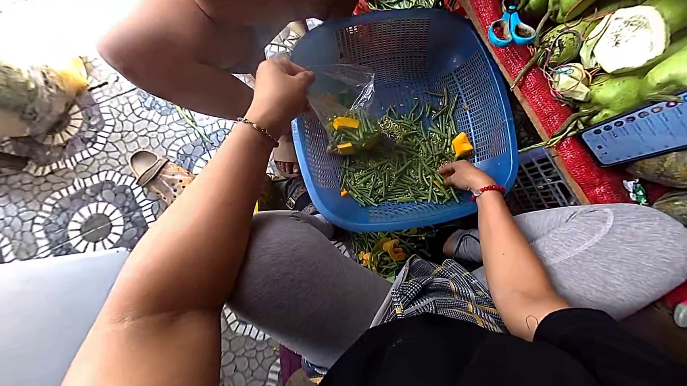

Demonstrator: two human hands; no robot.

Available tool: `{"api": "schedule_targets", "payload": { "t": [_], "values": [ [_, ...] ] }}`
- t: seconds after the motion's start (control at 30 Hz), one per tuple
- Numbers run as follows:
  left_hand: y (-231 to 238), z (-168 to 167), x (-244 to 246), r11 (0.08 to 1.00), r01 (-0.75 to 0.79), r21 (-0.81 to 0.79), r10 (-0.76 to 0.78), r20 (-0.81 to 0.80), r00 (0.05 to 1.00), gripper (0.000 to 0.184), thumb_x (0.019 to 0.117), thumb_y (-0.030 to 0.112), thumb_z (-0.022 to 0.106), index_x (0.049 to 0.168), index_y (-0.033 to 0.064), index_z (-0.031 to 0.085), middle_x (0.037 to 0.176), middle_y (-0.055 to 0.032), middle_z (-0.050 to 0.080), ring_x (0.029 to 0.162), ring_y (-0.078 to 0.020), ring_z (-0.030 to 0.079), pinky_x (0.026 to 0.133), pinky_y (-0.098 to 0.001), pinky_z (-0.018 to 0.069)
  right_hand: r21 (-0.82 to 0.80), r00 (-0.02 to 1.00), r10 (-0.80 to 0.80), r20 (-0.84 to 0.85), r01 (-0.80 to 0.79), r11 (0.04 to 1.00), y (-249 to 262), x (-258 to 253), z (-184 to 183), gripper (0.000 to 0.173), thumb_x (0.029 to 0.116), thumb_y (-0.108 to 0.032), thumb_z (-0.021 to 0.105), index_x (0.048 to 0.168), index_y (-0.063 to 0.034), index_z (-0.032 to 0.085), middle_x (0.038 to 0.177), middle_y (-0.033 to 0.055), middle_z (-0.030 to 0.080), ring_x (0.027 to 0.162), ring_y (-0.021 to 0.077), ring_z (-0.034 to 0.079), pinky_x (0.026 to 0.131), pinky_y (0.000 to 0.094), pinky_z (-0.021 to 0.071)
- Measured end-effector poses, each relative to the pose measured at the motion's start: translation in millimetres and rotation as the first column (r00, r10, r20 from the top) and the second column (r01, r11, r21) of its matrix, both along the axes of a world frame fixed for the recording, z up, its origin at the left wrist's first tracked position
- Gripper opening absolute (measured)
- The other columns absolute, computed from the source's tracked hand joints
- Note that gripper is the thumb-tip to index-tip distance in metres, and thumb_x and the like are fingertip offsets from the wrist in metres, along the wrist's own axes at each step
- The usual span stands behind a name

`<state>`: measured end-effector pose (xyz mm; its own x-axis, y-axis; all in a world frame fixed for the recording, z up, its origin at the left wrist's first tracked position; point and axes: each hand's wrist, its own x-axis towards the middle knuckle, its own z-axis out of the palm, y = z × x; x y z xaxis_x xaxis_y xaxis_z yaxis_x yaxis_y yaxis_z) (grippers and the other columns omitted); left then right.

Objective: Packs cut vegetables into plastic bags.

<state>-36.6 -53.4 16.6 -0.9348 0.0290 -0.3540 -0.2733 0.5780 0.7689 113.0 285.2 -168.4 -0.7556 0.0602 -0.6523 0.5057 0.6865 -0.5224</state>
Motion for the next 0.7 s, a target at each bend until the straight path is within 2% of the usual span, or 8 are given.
{"api": "schedule_targets", "payload": {
  "t": [0.13, 0.2, 0.27, 0.33, 0.43, 0.53, 0.63, 0.7],
  "values": [
    [-2.4, -1.1, 2.0, 1.000, 0.009, 0.005, -0.009, 0.010, 1.000, 0.025, 0.1061, 0.020, 0.056, 0.120, -0.0005, 0.060, 0.090, -0.0083, 0.059, 0.064, -0.0099, 0.059, 0.066, -0.0292, 0.0564, 0.096, 0.954, 0.214, 0.209, -0.238, 0.967, -14.7, -4.1, 9.6, 0.045, 0.0833, -0.013, 0.085, 0.120, 0.0074, 0.067, 0.119, 0.0312, 0.065, 0.115, 0.0463, 0.061, 0.100, 0.0672, 0.0442],
    [-1.9, -0.9, 2.0, 1.000, 0.019, -0.004, -0.019, 0.001, 1.000, 0.024, 0.1058, 0.020, 0.056, 0.118, -0.0004, 0.060, 0.091, -0.0085, 0.059, 0.066, -0.0105, 0.059, 0.067, -0.0302, 0.0565, 0.038, 0.968, 0.189, 0.164, -0.197, 0.980, -25.5, -2.2, 11.7, 0.038, 0.0853, -0.011, 0.083, 0.116, 0.0061, 0.068, 0.115, 0.0288, 0.067, 0.110, 0.0432, 0.063, 0.097, 0.0641, 0.0469],
    [-0.4, -0.1, 2.4, 0.999, 0.031, -0.010, -0.031, -0.013, 0.999, 0.024, 0.1056, 0.019, 0.057, 0.118, -0.0011, 0.062, 0.092, -0.0097, 0.060, 0.067, -0.0113, 0.059, 0.068, -0.0313, 0.0558, -0.126, 0.994, 0.087, 0.061, -0.079, 0.989, -32.6, 0.9, 9.6, 0.022, 0.0913, -0.010, 0.076, 0.108, 0.0021, 0.071, 0.106, 0.0212, 0.069, 0.097, 0.0327, 0.065, 0.088, 0.0545, 0.0514],
    [0.3, 0.6, 3.5, 0.999, 0.048, -0.015, -0.048, -0.012, 0.999, 0.025, 0.1058, 0.020, 0.056, 0.118, -0.0010, 0.062, 0.093, -0.0095, 0.060, 0.067, -0.0107, 0.058, 0.069, -0.0308, 0.0550, -0.177, 1.000, 0.004, 0.019, -0.001, 0.984, -38.0, -4.0, 18.2, 0.017, 0.0974, -0.009, 0.069, 0.110, 0.0014, 0.069, 0.107, 0.0183, 0.069, 0.096, 0.0282, 0.065, 0.088, 0.0501, 0.0522],
    [-1.9, 0.5, 3.8, 0.998, 0.058, -0.011, -0.059, -0.017, 0.998, 0.023, 0.1055, 0.019, 0.056, 0.117, -0.0003, 0.062, 0.090, -0.0073, 0.059, 0.064, -0.0086, 0.054, 0.066, -0.0275, 0.0522, 0.124, 0.984, -0.109, -0.144, 0.127, 0.984, -35.2, -9.5, 37.3, 0.024, 0.1005, -0.009, 0.060, 0.116, 0.0052, 0.071, 0.116, 0.0290, 0.068, 0.113, 0.0451, 0.065, 0.098, 0.0648, 0.0482],
    [-4.1, 0.7, 3.8, 0.998, 0.067, -0.013, -0.067, -0.029, 0.997, 0.022, 0.1048, 0.018, 0.057, 0.114, -0.0006, 0.063, 0.086, -0.0062, 0.058, 0.061, -0.0078, 0.053, 0.063, -0.0268, 0.0519, 0.229, 0.947, -0.168, -0.274, 0.234, 0.945, -35.2, 1.9, 54.3, 0.020, 0.0991, -0.011, 0.062, 0.108, 0.0052, 0.070, 0.107, 0.0319, 0.067, 0.103, 0.0509, 0.064, 0.085, 0.0691, 0.0493],
    [-1.1, 0.6, 3.6, 0.996, 0.085, -0.023, -0.086, -0.026, 0.996, 0.021, 0.1050, 0.018, 0.058, 0.112, -0.0011, 0.062, 0.085, -0.0059, 0.057, 0.061, -0.0085, 0.052, 0.063, -0.0272, 0.0504, 0.070, 0.969, -0.009, -0.248, 0.027, 0.997, -49.6, 8.9, 47.8, 0.016, 0.0951, -0.012, 0.072, 0.101, 0.0030, 0.073, 0.097, 0.0267, 0.070, 0.091, 0.0446, 0.067, 0.081, 0.0651, 0.0519],
    [0.8, 0.0, 2.5, 0.994, 0.104, -0.035, -0.105, -0.040, 0.994, 0.021, 0.1046, 0.018, 0.058, 0.111, -0.0010, 0.063, 0.086, -0.0066, 0.058, 0.061, -0.0093, 0.053, 0.064, -0.0282, 0.0513, 0.023, 0.963, 0.228, -0.146, -0.227, 0.974, -74.0, 7.1, 36.9, 0.011, 0.0954, -0.007, 0.070, 0.103, -0.0019, 0.077, 0.103, 0.0227, 0.073, 0.097, 0.0406, 0.069, 0.087, 0.0628, 0.0530]
  ]
}}
